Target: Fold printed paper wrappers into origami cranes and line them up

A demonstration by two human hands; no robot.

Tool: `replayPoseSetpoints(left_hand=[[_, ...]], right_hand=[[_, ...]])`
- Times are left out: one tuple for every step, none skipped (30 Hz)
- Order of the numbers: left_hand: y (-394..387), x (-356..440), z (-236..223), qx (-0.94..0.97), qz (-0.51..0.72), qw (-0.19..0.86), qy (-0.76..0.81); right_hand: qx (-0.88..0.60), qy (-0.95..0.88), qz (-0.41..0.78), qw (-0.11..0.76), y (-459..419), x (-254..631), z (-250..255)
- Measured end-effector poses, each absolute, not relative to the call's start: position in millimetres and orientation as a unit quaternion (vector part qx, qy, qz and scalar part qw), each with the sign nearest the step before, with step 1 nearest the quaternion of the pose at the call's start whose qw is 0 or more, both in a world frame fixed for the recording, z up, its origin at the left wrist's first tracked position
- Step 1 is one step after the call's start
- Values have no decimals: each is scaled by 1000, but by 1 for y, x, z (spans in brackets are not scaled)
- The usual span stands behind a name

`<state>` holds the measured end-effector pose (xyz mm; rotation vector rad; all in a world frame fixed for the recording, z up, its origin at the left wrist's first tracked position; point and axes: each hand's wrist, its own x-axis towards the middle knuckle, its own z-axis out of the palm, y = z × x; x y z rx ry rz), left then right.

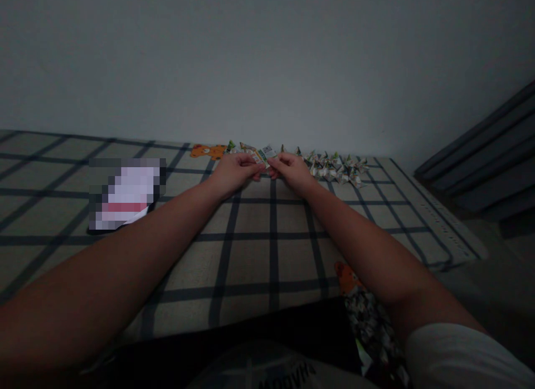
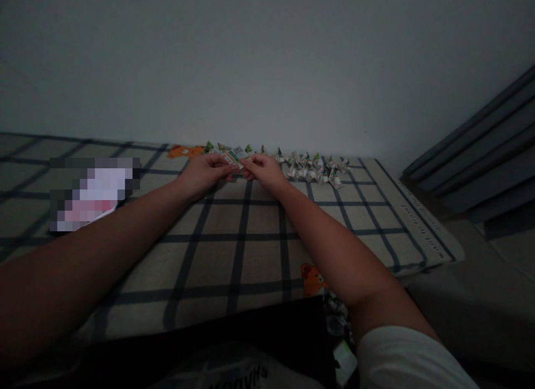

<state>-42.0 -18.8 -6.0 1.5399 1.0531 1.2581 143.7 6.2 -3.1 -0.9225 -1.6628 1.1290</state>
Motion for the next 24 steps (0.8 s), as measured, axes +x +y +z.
replayPoseSetpoints(left_hand=[[-19, -42, -6, 622, 498, 428, 426], [-20, -42, -5, 628, 488, 426, 431], [-21, -43, -5, 634, 476, 425, 436], [-21, -43, -5, 640, 464, 426, 440], [-22, -43, -4, 645, 455, 427, 441], [-23, -43, -4, 648, 450, 427, 441], [-23, -42, -5, 651, 448, 427, 440], [-23, -42, -5, 651, 450, 428, 438], [-23, -42, -5, 648, 457, 430, 432], [-23, -42, -6, 643, 465, 434, 425], [-22, -41, -6, 639, 471, 441, 418], [-22, -41, -6, 637, 475, 446, 412], [-22, -41, -6, 635, 478, 450, 408], [-23, -41, -5, 634, 480, 451, 405], [-23, -41, -5, 636, 480, 450, 404], [-24, -41, -4, 637, 479, 449, 404], [-25, -41, -3, 638, 478, 449, 404], [-26, -41, -2, 638, 477, 449, 405], [-27, -41, -1, 638, 475, 449, 407], [-29, -40, 0, 638, 472, 451, 409], [-29, -40, 1, 636, 470, 454, 410], [-30, -40, 1, 634, 468, 459, 410], [-31, -39, 2, 633, 467, 465, 408], [-31, -39, 2, 630, 465, 472, 404]], right_hand=[[-366, -660, 469, 457, 7, 143, -4], [-360, -650, 478, 468, 8, 143, -5], [-354, -645, 480, 478, 9, 143, -5], [-351, -643, 476, 486, 10, 143, -5], [-351, -646, 467, 492, 12, 144, -5], [-354, -649, 456, 495, 13, 145, -6], [-359, -653, 446, 496, 13, 146, -5], [-363, -657, 436, 497, 14, 146, -5], [-366, -661, 427, 497, 15, 147, -5], [-368, -664, 420, 497, 15, 147, -5], [-369, -667, 415, 497, 15, 148, -5], [-368, -670, 413, 495, 14, 148, -5], [-367, -671, 414, 493, 14, 148, -5], [-365, -671, 418, 492, 14, 147, -6], [-363, -670, 423, 491, 13, 147, -6], [-359, -670, 427, 490, 13, 147, -7], [-355, -672, 426, 491, 13, 147, -8], [-354, -675, 420, 494, 13, 148, -8], [-354, -680, 408, 496, 13, 148, -8], [-354, -685, 395, 499, 13, 148, -8], [-355, -690, 382, 502, 13, 148, -8], [-353, -692, 376, 505, 12, 148, -7], [-349, -694, 374, 507, 12, 148, -7], [-345, -694, 374, 509, 11, 148, -6]])
